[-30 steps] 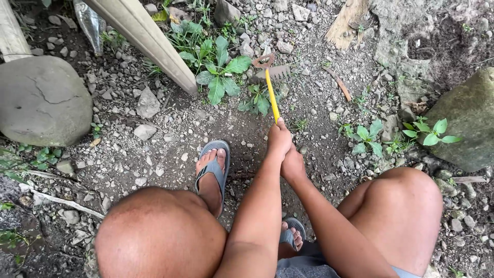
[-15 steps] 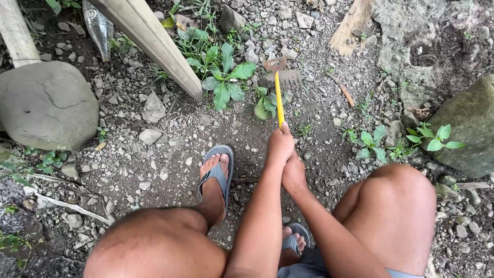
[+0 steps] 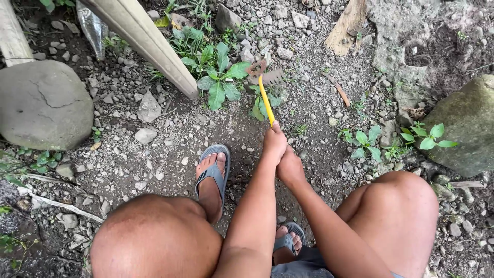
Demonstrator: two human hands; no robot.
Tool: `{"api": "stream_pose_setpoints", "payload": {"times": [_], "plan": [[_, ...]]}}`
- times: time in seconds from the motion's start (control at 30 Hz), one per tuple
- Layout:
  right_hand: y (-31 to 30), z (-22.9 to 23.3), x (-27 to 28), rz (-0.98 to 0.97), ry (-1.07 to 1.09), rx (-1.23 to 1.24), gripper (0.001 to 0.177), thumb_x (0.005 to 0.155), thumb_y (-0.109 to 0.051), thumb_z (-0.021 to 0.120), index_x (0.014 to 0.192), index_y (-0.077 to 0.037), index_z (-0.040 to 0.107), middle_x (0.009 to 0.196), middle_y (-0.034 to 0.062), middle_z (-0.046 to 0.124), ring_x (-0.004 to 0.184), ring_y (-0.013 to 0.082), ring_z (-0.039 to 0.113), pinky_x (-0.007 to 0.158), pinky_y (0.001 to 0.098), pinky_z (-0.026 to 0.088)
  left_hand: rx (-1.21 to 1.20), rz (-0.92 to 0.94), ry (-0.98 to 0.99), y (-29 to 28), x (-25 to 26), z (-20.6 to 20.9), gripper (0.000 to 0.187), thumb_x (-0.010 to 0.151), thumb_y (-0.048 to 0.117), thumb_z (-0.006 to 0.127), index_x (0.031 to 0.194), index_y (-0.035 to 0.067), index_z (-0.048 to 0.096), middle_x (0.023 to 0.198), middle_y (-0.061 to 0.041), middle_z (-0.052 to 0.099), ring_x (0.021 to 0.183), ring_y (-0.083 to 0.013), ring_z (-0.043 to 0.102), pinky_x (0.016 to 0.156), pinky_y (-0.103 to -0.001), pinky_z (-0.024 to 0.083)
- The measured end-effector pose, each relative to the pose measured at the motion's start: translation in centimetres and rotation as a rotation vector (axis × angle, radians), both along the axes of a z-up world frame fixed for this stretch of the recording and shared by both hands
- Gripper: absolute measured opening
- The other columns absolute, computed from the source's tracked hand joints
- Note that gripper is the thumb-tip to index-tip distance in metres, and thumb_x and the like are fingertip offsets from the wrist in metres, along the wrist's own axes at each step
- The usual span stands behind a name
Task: The recorder uses a small handheld rake to clear weeds and debris from a rocky outdoor area.
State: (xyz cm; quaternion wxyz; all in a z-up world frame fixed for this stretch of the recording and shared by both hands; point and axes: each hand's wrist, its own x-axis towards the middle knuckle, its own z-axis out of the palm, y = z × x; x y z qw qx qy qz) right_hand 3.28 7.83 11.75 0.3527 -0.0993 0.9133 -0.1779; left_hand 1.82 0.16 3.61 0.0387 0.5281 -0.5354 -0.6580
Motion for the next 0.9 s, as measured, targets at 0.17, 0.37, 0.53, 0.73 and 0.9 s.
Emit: {"api": "stream_pose_setpoints", "payload": {"times": [0.17,0.37,0.53,0.73,0.9], "plan": [[0.0,2.6,0.9,-0.023,-0.026,-0.038,0.047,0.096,-0.038,0.053,0.125,-0.001,0.058,0.118,0.0315,0.068,0.115,0.0477,0.063,0.099,0.0540,0.048,0.067,-0.045,-0.045,0.4,0.5,1.3,0.064,0.107,0.047,0.034,0.098,-0.008,0.067,0.084,-0.024,0.071,0.082,-0.0404,0.072,0.074,-0.051,0.054],[0.4,3.4,1.2,-0.162,-0.112,-0.004,0.046,0.100,-0.036,0.045,0.123,0.001,0.058,0.114,0.0320,0.071,0.108,0.0482,0.068,0.095,0.0548,0.053,0.071,-0.184,-0.147,0.3,-0.1,3.8,0.065,0.106,0.047,0.036,0.097,-0.007,0.070,0.083,-0.026,0.072,0.079,-0.0425,0.072,0.071,-0.052,0.054],[1.0,2.5,1.5,-0.133,-0.076,-0.054,0.047,0.100,-0.037,0.046,0.120,0.003,0.061,0.116,0.0325,0.068,0.115,0.0461,0.065,0.099,0.0515,0.050,-0.042,-0.230,-0.195,0.9,0.1,3.0,0.061,0.105,0.045,0.039,0.097,-0.005,0.072,0.084,-0.027,0.071,0.083,-0.0446,0.070,0.071,-0.052,0.053],[2.2,-1.7,1.3,-0.093,-0.013,-0.003,0.049,0.100,-0.037,0.046,0.122,0.005,0.060,0.116,0.0331,0.068,0.114,0.0485,0.065,0.098,0.0539,0.050,0.105,-0.170,-0.128,0.1,0.6,3.9,0.063,0.105,0.047,0.038,0.092,-0.005,0.070,0.077,-0.022,0.071,0.074,-0.0400,0.071,0.068,-0.053,0.054],[2.3,0.9,0.9,-0.066,0.005,-0.006,0.047,0.105,-0.035,0.039,0.123,0.004,0.059,0.115,0.0337,0.067,0.113,0.0496,0.064,0.099,0.0542,0.049,0.232,-0.154,-0.144,0.3,0.3,7.1,0.068,0.107,0.051,0.034,0.090,-0.006,0.066,0.073,-0.020,0.067,0.069,-0.0404,0.069,0.065,-0.055,0.054]]}}
